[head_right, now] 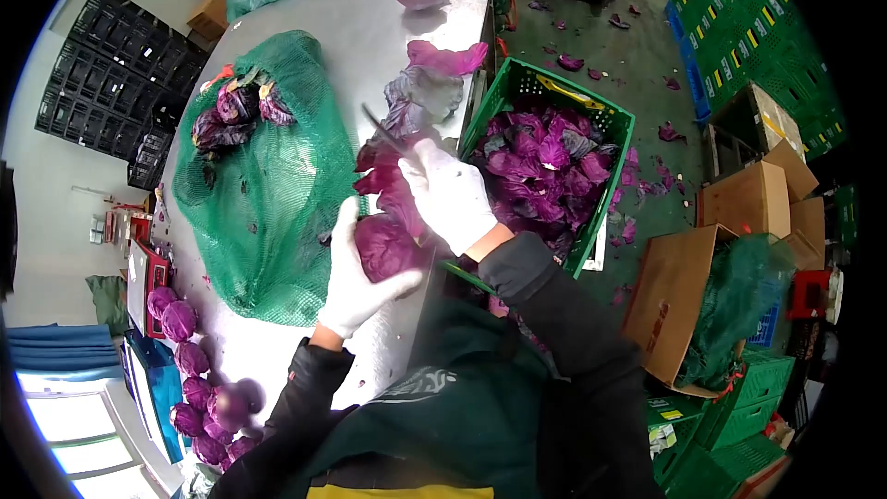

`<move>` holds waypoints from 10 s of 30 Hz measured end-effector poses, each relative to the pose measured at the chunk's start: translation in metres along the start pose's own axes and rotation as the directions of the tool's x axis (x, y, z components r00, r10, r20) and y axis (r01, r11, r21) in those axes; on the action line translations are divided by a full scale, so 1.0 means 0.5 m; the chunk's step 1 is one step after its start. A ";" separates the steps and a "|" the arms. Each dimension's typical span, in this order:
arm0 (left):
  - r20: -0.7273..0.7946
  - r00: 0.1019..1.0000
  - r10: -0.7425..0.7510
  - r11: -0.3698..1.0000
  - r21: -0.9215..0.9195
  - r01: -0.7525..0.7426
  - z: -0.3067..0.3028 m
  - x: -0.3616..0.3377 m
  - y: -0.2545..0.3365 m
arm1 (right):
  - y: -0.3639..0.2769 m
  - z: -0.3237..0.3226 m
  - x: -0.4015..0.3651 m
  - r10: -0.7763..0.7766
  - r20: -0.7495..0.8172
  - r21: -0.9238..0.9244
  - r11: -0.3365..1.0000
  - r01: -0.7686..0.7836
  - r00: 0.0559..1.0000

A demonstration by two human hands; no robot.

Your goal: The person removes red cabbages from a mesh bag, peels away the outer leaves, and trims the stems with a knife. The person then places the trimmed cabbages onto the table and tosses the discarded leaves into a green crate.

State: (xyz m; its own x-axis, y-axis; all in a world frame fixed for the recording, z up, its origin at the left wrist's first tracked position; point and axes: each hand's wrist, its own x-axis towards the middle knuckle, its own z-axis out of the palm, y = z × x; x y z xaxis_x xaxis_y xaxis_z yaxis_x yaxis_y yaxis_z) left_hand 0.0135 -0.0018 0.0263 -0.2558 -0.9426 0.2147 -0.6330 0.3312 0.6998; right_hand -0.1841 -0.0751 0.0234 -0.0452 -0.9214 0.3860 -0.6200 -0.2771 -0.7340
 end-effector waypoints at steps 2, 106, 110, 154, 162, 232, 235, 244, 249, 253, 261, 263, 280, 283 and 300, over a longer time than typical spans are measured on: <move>0.019 1.000 -0.017 0.997 0.073 0.016 -0.002 0.013 0.004 | 0.010 -0.007 0.010 -0.025 -0.034 -0.114 0.993 0.021 0.999; 0.158 0.980 -0.119 0.950 -0.268 0.159 -0.029 -0.092 -0.056 | 0.058 0.079 -0.136 0.002 0.375 -0.108 0.993 0.042 0.927; 0.176 0.966 -0.191 0.800 -0.542 0.257 -0.025 -0.098 -0.056 | 0.120 0.089 -0.127 0.119 0.295 0.020 0.991 -0.130 0.948; 0.019 0.999 0.048 0.998 0.038 -0.048 0.044 -0.012 0.006 | 0.011 -0.036 -0.186 -0.014 0.305 -0.187 0.980 0.074 0.952; 0.003 1.000 0.020 1.000 -0.012 -0.020 0.041 -0.040 0.008 | 0.166 -0.040 -0.143 0.511 0.379 0.194 0.772 -0.606 0.772; 0.177 0.973 -0.150 0.937 -0.290 0.197 0.057 0.055 0.056 | 0.042 -0.037 -0.098 0.166 0.200 -0.284 0.953 -0.105 0.966; 0.042 0.998 0.047 0.993 -0.114 -0.042 0.074 0.017 0.001 | 0.143 -0.027 -0.069 0.424 0.205 -0.131 0.905 -0.405 0.882; 0.073 0.995 -0.070 0.948 -0.305 0.089 0.048 -0.040 -0.058 | 0.021 -0.034 -0.089 0.327 0.192 0.153 0.921 -0.357 0.925; 0.051 0.996 -0.067 0.952 -0.294 0.080 0.053 -0.025 -0.052 | -0.032 -0.050 -0.144 0.157 0.332 0.199 0.952 -0.232 0.930; 0.079 0.981 -0.175 0.834 -0.517 0.190 0.043 -0.021 -0.036 | 0.052 -0.066 -0.165 0.254 0.206 0.123 0.951 -0.282 0.945; 0.077 0.992 -0.101 0.956 -0.270 0.118 0.020 -0.060 -0.104 | 0.011 -0.055 -0.136 0.266 0.248 0.114 0.947 -0.300 0.932; 0.131 0.982 -0.137 0.939 -0.297 0.171 0.001 -0.077 -0.084 | 0.011 -0.006 -0.124 0.392 0.535 0.392 0.670 -0.631 0.748; 0.095 0.944 -0.315 0.668 -0.685 0.291 0.002 -0.050 -0.014 | 0.213 -0.009 -0.072 0.497 0.132 -0.052 0.868 -0.495 0.858; 0.084 0.970 -0.228 0.824 -0.514 0.238 0.015 -0.019 -0.013 | 0.120 -0.089 -0.050 0.187 0.006 -0.137 0.973 -0.184 0.982; 0.170 0.978 -0.122 0.941 -0.292 0.168 -0.005 -0.047 -0.039 | 0.155 -0.035 -0.026 0.314 -0.036 0.014 0.949 -0.313 0.949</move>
State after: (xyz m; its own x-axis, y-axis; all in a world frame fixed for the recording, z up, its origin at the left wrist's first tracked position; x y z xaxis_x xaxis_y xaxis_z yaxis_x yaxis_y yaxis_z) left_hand 0.0337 0.0137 0.0093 -0.2976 -0.9547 0.0087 -0.4252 0.1407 0.8941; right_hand -0.2454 -0.0799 -0.0287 -0.2659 -0.9512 0.1563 -0.5633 0.0218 -0.8260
